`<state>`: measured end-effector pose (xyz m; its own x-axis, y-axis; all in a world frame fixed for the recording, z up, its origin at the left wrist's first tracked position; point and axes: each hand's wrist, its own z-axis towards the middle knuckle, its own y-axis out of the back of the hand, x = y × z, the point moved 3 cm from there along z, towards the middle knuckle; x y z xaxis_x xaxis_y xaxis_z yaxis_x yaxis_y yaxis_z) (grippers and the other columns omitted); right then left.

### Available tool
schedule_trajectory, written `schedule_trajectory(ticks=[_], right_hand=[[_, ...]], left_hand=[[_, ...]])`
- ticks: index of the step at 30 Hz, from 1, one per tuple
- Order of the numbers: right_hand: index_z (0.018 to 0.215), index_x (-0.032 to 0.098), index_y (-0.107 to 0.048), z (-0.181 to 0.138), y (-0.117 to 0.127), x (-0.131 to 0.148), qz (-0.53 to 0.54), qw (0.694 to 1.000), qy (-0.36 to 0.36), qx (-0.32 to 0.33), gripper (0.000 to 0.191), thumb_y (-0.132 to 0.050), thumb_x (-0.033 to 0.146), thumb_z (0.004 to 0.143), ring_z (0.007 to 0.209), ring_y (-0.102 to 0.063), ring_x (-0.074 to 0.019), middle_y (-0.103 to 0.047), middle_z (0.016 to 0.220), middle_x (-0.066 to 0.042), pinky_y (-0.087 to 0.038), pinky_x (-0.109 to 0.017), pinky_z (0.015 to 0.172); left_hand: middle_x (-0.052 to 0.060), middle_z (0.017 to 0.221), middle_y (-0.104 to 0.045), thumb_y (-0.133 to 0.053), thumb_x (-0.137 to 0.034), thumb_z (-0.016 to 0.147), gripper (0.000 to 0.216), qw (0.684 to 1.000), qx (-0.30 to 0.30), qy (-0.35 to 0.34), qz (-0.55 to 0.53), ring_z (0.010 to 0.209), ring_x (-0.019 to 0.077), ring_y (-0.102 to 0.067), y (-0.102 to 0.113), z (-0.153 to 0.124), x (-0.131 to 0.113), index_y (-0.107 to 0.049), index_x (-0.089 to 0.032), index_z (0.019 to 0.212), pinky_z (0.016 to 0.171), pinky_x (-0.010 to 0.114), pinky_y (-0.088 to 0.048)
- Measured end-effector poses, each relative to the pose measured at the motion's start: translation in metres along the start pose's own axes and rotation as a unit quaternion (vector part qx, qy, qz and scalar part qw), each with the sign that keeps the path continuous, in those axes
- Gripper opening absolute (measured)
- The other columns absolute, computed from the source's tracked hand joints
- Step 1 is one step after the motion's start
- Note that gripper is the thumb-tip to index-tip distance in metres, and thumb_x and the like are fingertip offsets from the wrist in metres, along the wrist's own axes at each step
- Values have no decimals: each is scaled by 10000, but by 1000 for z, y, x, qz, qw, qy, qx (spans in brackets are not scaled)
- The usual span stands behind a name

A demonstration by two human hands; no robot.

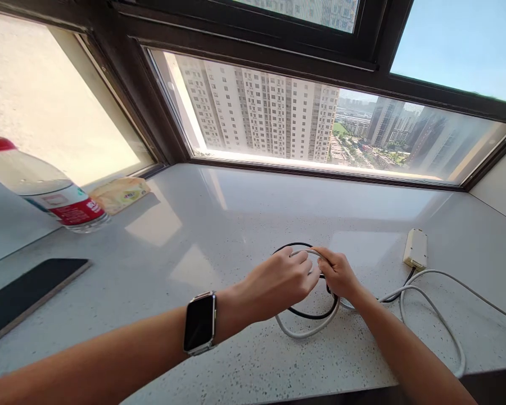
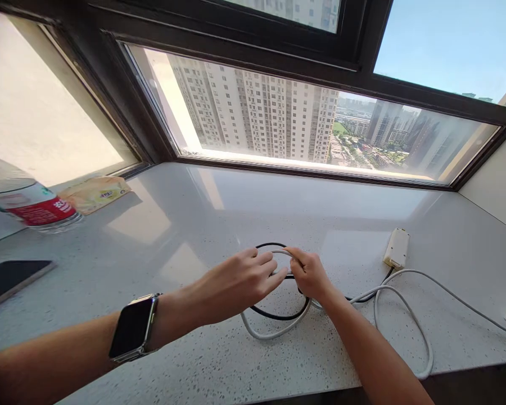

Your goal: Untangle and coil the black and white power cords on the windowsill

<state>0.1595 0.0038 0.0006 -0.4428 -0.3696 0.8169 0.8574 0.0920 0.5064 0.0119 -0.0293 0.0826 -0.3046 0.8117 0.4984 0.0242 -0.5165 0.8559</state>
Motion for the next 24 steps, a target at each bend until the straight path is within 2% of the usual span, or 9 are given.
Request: schedule_trajectory(ticks=[6,10,12,15,17,18,20,22,24], right_hand=[[1067,159,-650,2,9,-14,3,991,-119,68,391,-373,178,792,452,-273,-90,-382,536,53,-230,-219,439],[999,150,-651,1,20,-30,-17,976,-198,92,325,-422,192,773,444,-273,-90,-315,501,68,-216,-220,436],[1090,157,-626,-1,24,-33,-2,973,-211,90,345,-442,274,822,439,-304,-93,-330,520,67,-242,-217,433],[1405,188,-374,-6,24,-30,69,970,-215,92,599,-396,498,893,464,-434,-105,-481,657,33,-337,-222,447],[1484,198,-205,-10,26,-25,76,973,-194,103,754,-421,584,874,537,-520,-113,-581,860,-31,-388,-230,492],[1480,201,-225,-12,28,-22,51,976,-174,117,787,-484,588,845,577,-541,-118,-599,933,-55,-393,-229,514],[1361,212,-450,-17,34,-18,-45,978,-136,150,690,-624,530,774,610,-542,-129,-625,912,-54,-367,-223,525],[1090,221,-647,-22,46,-20,-156,968,-122,155,416,-681,448,743,574,-508,-134,-620,730,-19,-312,-219,502],[846,216,-681,-26,62,-26,-240,956,-131,108,208,-661,407,763,513,-462,-126,-576,593,-3,-256,-221,479]], left_hand=[[48,730,-636,-478,-81,884,171,996,-83,-3,25,695,173,-572,1,-11,-2,-613,-148,964,626,304,-397],[44,762,-641,-507,-87,877,213,995,-93,18,-7,719,167,-577,0,-19,4,-608,-163,1048,650,299,-415],[42,764,-639,-530,-99,862,235,994,-87,50,-39,731,171,-579,-7,-24,12,-614,-181,1066,647,293,-426],[42,799,-655,-538,-173,859,259,982,-88,125,-110,756,167,-589,-25,-34,26,-633,-218,1096,620,265,-442],[48,839,-675,-517,-215,868,283,963,-98,193,-163,789,160,-605,-38,-42,38,-640,-222,1122,616,239,-456],[53,856,-684,-504,-230,872,294,951,-104,223,-185,808,159,-612,-43,-46,44,-644,-215,1130,619,230,-464],[63,877,-697,-483,-258,876,310,933,-115,265,-214,838,166,-620,-52,-54,56,-656,-202,1126,627,227,-479],[68,887,-706,-470,-287,879,320,927,-120,279,-220,855,176,-623,-57,-61,68,-668,-207,1117,644,239,-493],[70,903,-712,-468,-305,880,321,928,-124,288,-201,866,186,-625,-59,-68,80,-679,-222,1106,688,264,-504]])
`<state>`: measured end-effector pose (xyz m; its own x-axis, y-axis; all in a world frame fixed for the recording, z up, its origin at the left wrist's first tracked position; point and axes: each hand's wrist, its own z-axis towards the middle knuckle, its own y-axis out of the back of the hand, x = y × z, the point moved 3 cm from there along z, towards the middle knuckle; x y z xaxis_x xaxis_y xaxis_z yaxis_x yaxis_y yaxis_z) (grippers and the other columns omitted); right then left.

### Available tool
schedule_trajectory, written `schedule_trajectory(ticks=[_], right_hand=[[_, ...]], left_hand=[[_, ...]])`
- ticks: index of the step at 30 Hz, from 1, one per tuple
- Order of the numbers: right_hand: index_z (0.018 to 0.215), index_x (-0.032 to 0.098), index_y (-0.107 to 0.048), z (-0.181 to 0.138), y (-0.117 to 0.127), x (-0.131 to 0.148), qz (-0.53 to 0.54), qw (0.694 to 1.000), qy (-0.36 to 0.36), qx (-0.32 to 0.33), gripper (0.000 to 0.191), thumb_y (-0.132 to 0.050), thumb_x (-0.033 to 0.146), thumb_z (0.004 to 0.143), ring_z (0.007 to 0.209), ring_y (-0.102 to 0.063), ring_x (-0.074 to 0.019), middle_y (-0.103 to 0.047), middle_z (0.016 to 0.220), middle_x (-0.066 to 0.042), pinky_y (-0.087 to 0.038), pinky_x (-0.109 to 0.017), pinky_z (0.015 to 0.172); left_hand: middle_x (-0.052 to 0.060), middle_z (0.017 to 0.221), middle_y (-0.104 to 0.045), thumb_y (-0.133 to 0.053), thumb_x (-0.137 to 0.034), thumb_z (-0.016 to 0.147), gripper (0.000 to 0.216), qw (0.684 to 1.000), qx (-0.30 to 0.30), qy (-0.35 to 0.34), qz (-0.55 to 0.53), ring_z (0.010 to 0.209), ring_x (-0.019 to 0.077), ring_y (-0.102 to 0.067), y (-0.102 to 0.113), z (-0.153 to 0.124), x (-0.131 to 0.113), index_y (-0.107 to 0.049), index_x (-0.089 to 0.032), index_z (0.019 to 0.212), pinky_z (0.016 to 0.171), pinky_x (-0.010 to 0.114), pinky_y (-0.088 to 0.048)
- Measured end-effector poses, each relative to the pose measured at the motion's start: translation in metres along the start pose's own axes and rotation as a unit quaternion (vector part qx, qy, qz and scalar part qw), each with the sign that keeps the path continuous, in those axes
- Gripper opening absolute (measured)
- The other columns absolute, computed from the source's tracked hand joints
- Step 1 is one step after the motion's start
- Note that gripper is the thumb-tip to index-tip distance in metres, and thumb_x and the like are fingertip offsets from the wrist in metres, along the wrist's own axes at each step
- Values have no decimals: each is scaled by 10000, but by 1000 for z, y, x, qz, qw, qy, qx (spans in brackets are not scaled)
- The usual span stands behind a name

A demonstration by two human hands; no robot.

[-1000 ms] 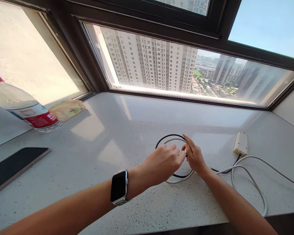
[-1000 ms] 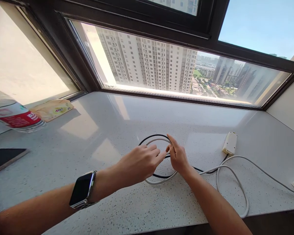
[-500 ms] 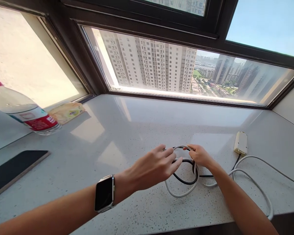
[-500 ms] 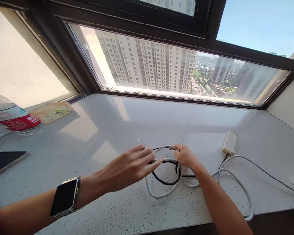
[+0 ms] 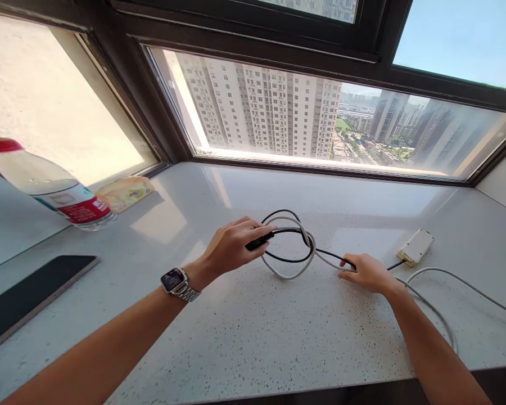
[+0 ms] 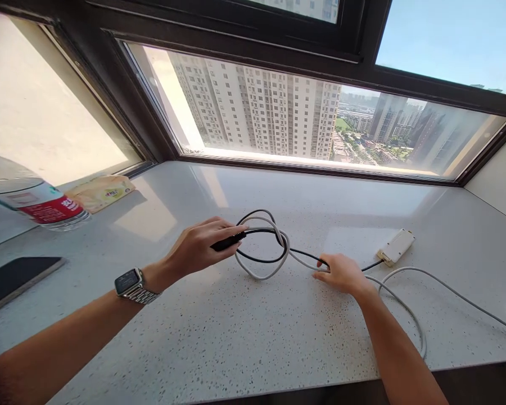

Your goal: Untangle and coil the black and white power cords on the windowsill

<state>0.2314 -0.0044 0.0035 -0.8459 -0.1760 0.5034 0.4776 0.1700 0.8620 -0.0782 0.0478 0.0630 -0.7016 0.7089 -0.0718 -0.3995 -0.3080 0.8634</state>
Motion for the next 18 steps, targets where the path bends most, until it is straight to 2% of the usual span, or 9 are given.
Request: schedule_trajectory(ticks=[2,6,10,14,18], right_hand=[[702,206,-643,-1,12,-18,-36,996,-33,-70,248,-613,433,796,472,-422,-120,-553,541,-5,-225,-228,468],[563,197,-540,4,40,-55,-76,968,-85,-225,517,-449,630,832,434,-365,-124,-492,462,-16,-205,-248,464],[526,197,-482,18,77,-82,-172,925,-78,-331,609,-320,689,846,449,-346,-128,-475,459,-33,-192,-263,481],[545,189,-471,30,111,-100,-249,894,-11,-372,605,-259,633,897,540,-400,-147,-519,548,-69,-201,-270,502],[581,188,-494,35,116,-116,-277,900,23,-336,575,-257,582,926,620,-451,-172,-539,607,-85,-224,-277,516]], left_hand=[[74,922,-717,-472,-315,879,315,999,-11,11,38,883,202,-627,6,1,12,-689,-236,1092,736,299,-505],[82,948,-719,-477,-350,867,306,994,-12,57,97,918,230,-627,17,1,30,-704,-255,1050,777,341,-500],[72,951,-719,-484,-367,843,314,993,4,87,80,923,225,-631,19,-7,44,-698,-276,1055,803,337,-499],[64,938,-722,-493,-390,833,329,995,24,89,22,902,225,-638,12,-23,59,-696,-277,1065,787,318,-494],[54,941,-711,-490,-382,845,357,996,41,78,-33,869,191,-635,4,-39,72,-658,-256,1134,787,268,-479]])
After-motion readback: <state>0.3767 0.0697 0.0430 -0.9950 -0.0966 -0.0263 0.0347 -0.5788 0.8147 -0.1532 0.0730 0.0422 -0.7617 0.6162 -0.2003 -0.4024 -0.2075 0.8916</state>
